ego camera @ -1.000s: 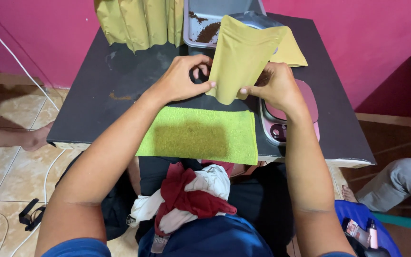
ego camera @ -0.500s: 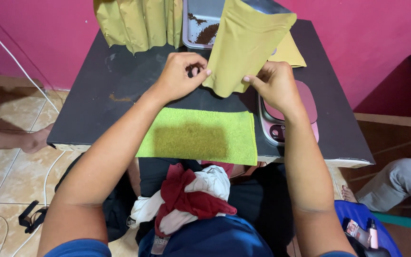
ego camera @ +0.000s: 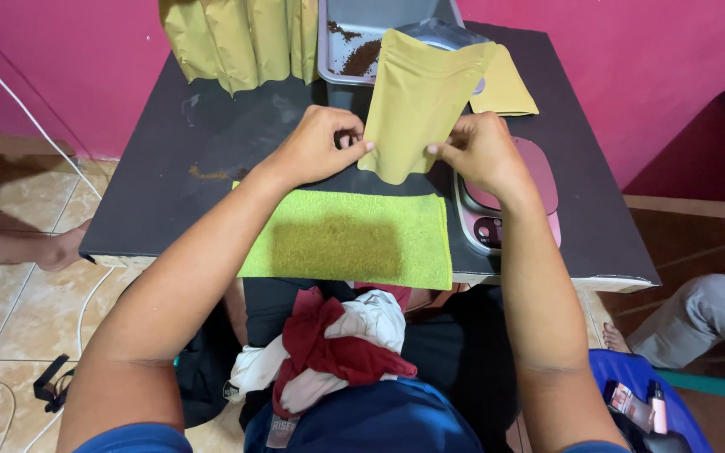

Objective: Filling paper coffee bags with ground coffee using a spoon and weighing them on a digital scale.

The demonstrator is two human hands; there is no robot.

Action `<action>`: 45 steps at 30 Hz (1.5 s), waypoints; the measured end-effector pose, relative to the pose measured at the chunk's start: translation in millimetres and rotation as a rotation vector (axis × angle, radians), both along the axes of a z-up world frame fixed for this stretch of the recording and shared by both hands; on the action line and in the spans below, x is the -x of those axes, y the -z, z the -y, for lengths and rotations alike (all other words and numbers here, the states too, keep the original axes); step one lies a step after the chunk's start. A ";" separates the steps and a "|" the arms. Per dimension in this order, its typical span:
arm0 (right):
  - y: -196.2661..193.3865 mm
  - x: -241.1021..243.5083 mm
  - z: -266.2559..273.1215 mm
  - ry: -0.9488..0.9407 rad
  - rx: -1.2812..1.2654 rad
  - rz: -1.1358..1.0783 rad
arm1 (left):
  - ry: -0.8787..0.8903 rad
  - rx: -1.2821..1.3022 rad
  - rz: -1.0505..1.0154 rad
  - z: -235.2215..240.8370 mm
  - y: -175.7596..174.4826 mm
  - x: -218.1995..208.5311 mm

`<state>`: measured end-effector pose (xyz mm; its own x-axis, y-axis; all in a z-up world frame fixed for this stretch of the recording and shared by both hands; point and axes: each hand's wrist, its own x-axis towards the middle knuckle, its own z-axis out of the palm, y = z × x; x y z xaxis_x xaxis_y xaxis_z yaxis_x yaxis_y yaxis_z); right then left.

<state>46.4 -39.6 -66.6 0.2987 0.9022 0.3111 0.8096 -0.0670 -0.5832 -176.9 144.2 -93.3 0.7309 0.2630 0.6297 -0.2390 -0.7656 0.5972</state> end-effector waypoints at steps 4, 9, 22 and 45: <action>-0.4 -2.1 -1.5 0.018 -0.094 0.036 | 0.007 -0.024 0.154 -5.5 -2.4 -2.7; -18.8 17.8 2.8 -0.107 -0.127 -0.115 | -0.013 0.008 0.099 -1.4 -14.4 4.2; -20.5 22.4 7.2 -0.136 -0.063 -0.156 | -0.003 0.063 -0.056 -0.2 -6.4 3.7; -22.1 27.1 4.7 -0.057 -0.096 -0.055 | -0.030 0.075 -0.063 -1.6 -13.9 7.5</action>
<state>19.3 -44.3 -44.5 0.2670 0.8852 0.3809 0.7770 0.0361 -0.6285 -184.4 145.8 -79.4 0.7597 0.3305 0.5600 -0.1763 -0.7242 0.6667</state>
